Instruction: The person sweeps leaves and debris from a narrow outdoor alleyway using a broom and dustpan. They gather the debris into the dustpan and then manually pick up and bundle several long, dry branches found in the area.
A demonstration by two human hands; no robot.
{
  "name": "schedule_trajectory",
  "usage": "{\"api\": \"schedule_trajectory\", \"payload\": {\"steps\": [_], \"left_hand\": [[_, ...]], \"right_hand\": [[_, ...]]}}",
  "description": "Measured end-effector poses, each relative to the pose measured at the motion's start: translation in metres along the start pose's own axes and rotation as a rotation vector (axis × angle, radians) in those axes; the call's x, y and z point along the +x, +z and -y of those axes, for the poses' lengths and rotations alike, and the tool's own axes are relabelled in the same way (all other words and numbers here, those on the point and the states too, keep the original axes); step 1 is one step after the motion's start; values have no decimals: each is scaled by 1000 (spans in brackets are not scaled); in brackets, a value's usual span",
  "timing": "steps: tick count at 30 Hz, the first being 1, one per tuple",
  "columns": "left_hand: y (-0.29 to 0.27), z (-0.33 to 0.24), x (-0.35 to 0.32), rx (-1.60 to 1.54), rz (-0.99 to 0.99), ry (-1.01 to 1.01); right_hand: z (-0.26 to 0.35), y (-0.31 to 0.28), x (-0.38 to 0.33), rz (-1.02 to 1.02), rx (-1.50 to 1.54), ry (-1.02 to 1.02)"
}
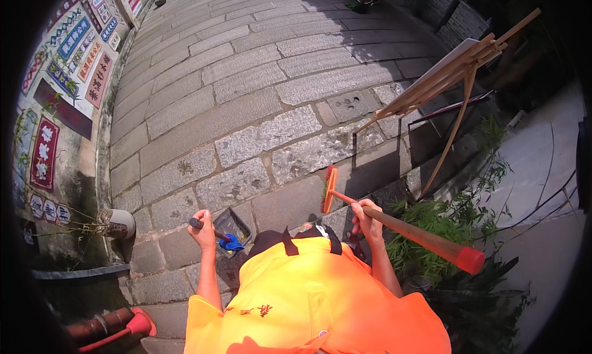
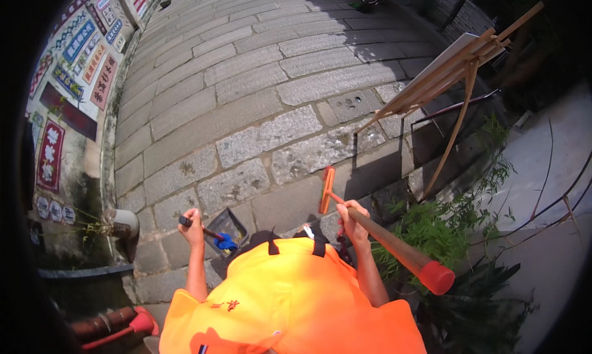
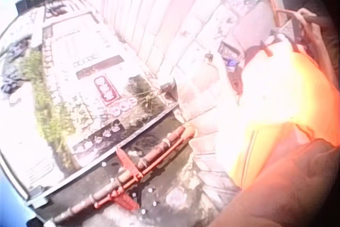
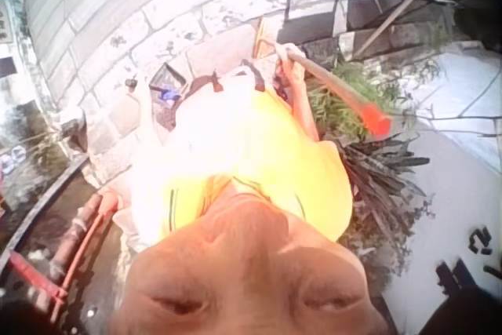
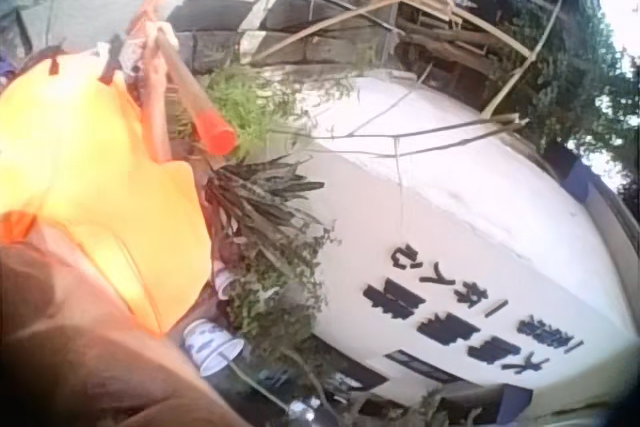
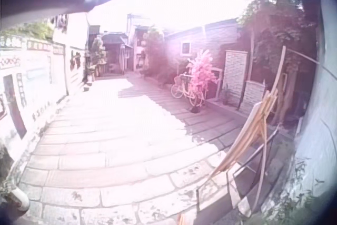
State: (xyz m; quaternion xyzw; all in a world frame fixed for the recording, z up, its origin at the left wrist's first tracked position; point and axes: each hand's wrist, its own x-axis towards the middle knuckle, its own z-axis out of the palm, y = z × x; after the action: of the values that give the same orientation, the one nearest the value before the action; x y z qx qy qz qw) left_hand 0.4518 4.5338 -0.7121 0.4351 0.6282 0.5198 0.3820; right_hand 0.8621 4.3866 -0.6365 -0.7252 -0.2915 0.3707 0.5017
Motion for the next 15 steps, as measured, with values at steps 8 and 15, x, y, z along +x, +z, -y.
{"api": "schedule_trajectory", "payload": {"steps": [8,15], "left_hand": [[173,36,169,-16,7,48],[398,93,344,-62,142,-13]], "right_hand": [[30,4,224,-86,108,40],[-2,27,459,-211,148,98]]}}
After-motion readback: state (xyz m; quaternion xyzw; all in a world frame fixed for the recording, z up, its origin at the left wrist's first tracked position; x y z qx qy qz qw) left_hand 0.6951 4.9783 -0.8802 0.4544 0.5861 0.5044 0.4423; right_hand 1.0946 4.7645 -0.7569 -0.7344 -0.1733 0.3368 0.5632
